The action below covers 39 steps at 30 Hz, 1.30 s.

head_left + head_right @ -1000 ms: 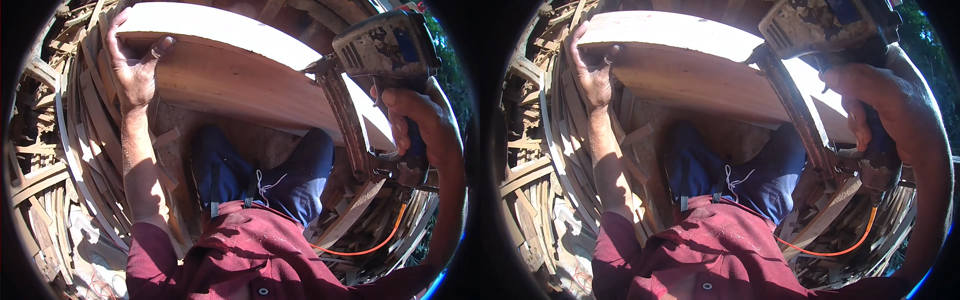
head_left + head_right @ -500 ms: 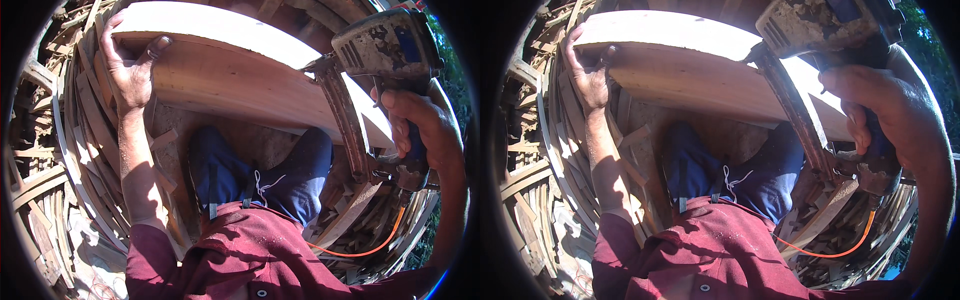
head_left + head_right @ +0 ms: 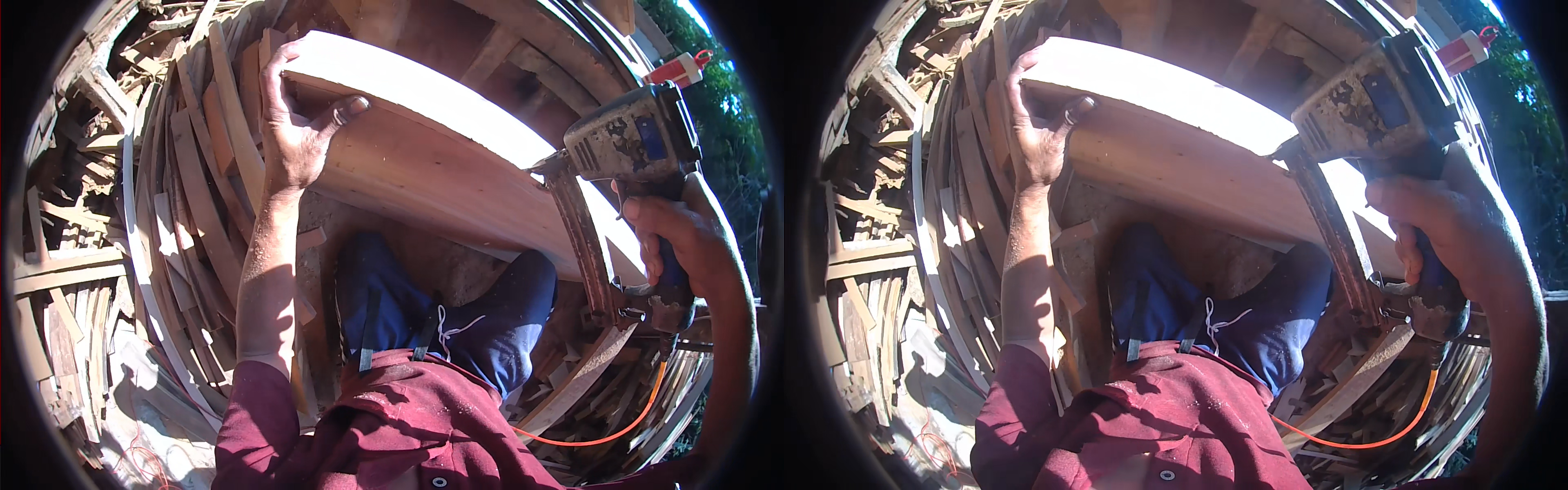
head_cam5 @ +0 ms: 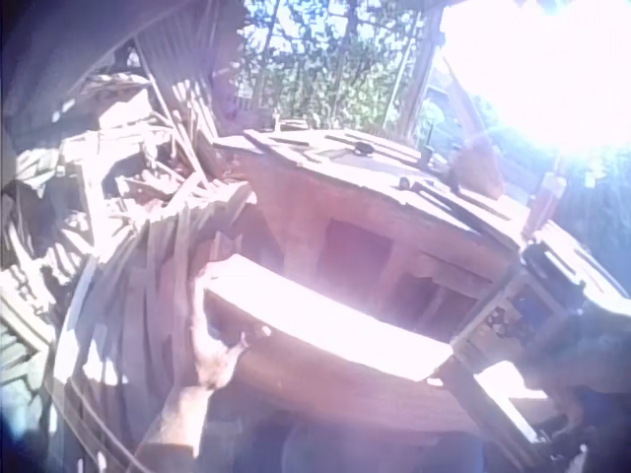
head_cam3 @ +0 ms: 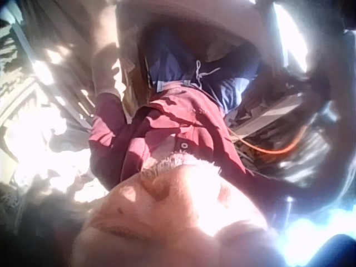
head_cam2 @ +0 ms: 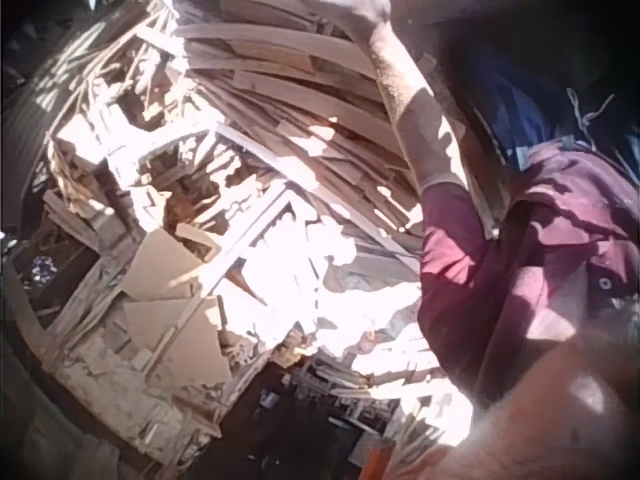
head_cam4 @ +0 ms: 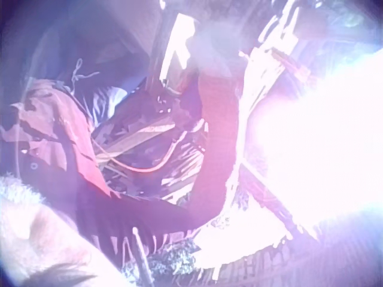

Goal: The person applies wood glue to the edge of a curved wooden board and attaches it to a wooden frame using a pneumatic nail gun.

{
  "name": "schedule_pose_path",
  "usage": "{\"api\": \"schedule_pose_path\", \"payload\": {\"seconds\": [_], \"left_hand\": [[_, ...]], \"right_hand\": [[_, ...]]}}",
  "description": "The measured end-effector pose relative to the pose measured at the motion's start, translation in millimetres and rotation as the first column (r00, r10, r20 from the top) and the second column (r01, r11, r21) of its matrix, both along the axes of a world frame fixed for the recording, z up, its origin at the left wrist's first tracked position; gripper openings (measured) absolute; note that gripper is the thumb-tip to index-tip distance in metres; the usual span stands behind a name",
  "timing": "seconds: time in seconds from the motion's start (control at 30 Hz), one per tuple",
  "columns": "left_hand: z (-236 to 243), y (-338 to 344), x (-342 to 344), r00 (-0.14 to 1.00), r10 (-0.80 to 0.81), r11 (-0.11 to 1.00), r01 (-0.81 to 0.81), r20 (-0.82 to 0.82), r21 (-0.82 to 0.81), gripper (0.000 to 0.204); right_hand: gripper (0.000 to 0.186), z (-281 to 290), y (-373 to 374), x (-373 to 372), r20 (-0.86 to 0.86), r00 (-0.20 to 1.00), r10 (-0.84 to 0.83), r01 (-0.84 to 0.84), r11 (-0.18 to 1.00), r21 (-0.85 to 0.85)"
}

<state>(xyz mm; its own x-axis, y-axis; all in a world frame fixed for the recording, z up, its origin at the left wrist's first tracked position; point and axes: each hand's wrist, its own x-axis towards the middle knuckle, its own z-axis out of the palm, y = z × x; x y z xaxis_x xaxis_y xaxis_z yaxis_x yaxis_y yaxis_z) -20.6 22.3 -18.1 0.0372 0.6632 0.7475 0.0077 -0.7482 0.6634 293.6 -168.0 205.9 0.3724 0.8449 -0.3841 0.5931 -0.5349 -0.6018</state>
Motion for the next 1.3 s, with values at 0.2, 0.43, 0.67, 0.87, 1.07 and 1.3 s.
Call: {"api": "schedule_pose_path", "payload": {"seconds": [0.2, 0.43, 0.67, 0.87, 1.07, 1.3], "left_hand": [[25, 3, -22, 0.977, -0.111, 0.908, 0.174, 0.182, -0.380, 0.066], [33, 4, -11, 0.977, -0.145, 0.791, 0.209, 0.156, -0.575, 0.050], [34, 0, -9, 0.967, -0.139, 0.811, 0.236, 0.215, -0.536, 0.049], [24, 7, -8, 0.975, -0.115, 0.829, 0.201, 0.193, -0.522, 0.042], [16, 15, -7, 0.950, -0.190, 0.821, 0.292, 0.247, -0.490, 0.034], [30, 4, -6, 0.951, -0.177, 0.809, 0.288, 0.255, -0.513, 0.030]], "right_hand": [[0.033, 13, 21, -32, -0.149, 0.974, 0.173, -0.159, 0.982, 0.100], [0.023, 11, 51, -75, -0.137, 0.965, 0.223, -0.181, 0.948, 0.262], [0.027, 7, 62, -89, -0.089, 0.948, 0.306, -0.275, 0.927, 0.255], [0.027, 1, 67, -75, -0.118, 0.944, 0.309, -0.272, 0.929, 0.252], [0.024, 4, 72, -70, -0.113, 0.938, 0.328, -0.302, 0.933, 0.195], [0.027, 0, 64, -75, -0.071, 0.968, 0.242, -0.219, 0.947, 0.233]]}}
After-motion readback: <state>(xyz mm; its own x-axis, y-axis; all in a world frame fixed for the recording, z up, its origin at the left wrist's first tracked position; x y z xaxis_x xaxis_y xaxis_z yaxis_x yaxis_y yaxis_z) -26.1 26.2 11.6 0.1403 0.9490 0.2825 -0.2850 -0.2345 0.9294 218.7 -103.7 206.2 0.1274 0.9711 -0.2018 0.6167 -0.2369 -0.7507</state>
